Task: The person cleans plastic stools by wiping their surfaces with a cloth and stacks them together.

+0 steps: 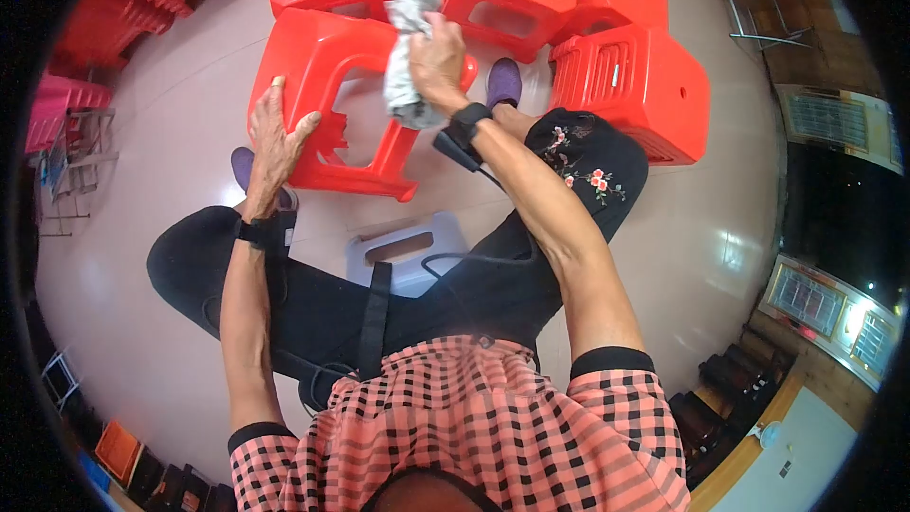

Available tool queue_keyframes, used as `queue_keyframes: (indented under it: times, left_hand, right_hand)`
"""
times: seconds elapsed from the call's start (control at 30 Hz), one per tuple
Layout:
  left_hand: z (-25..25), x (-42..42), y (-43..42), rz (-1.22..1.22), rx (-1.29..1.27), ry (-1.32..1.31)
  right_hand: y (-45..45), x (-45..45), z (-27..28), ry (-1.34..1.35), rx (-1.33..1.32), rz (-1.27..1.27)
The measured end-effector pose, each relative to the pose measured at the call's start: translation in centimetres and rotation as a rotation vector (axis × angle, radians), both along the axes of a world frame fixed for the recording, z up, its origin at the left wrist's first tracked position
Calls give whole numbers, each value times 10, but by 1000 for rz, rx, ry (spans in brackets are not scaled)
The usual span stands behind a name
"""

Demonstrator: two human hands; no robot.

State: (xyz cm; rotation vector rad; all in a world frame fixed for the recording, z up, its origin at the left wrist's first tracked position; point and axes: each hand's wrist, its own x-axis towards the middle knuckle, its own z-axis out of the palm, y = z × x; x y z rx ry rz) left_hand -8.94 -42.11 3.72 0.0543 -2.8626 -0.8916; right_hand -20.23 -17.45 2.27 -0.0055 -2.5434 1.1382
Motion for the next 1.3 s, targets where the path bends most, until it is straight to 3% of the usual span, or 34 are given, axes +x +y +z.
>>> queue_keyframes:
  times: [0.2, 0.27, 0.3, 0.4, 0.47, 0.5, 0.6, 0.77, 0.83, 0.97, 1.07, 1.13, 1.23, 1.3]
  left_hand:
    - [-1, -3, -7, 14, 159, -80]
    - [-11, -4, -13, 17, 200, -82]
    - [-7, -10, -15, -75, 339, -36]
    - [-14, -6, -21, -141, 359, 31]
    - [-17, 0, -20, -35, 128, 94]
    - [-17, -2, -22, 19, 223, 16]
    - [1, 6, -13, 16, 149, -16]
    - [-2, 12, -11, -40, 38, 94]
    - [0, 12, -7, -44, 58, 65]
    - [4, 10, -6, 28, 92, 30]
    - [4, 5, -15, 159, 200, -85]
    - [1, 5, -16, 200, 197, -96]
    - [-7, 7, -20, 236, 195, -65]
    - [-10, 8, -24, 236, 251, -63]
  right_hand:
    - [-89, 22, 55, 210, -101, 355]
    - [-99, 53, 59, 155, -110, 551]
    - [-102, 68, 58, 126, -109, 648]
    - [-96, 104, 29, 41, -211, 614]
    - [-84, 118, 17, -18, -232, 666]
    - [-76, 122, 11, -46, -243, 692]
    - [-46, 96, -11, -126, -110, 918]
    - [4, 41, 67, 173, -29, 696]
    - [26, 11, 60, 193, 94, 496]
    - [36, 29, -4, -106, 217, 187]
    - [25, 80, -25, -142, 128, 305]
    - [17, 119, -56, -145, 213, 453]
    - [10, 139, -26, -482, 204, 666]
    - [21, 128, -33, -520, 163, 803]
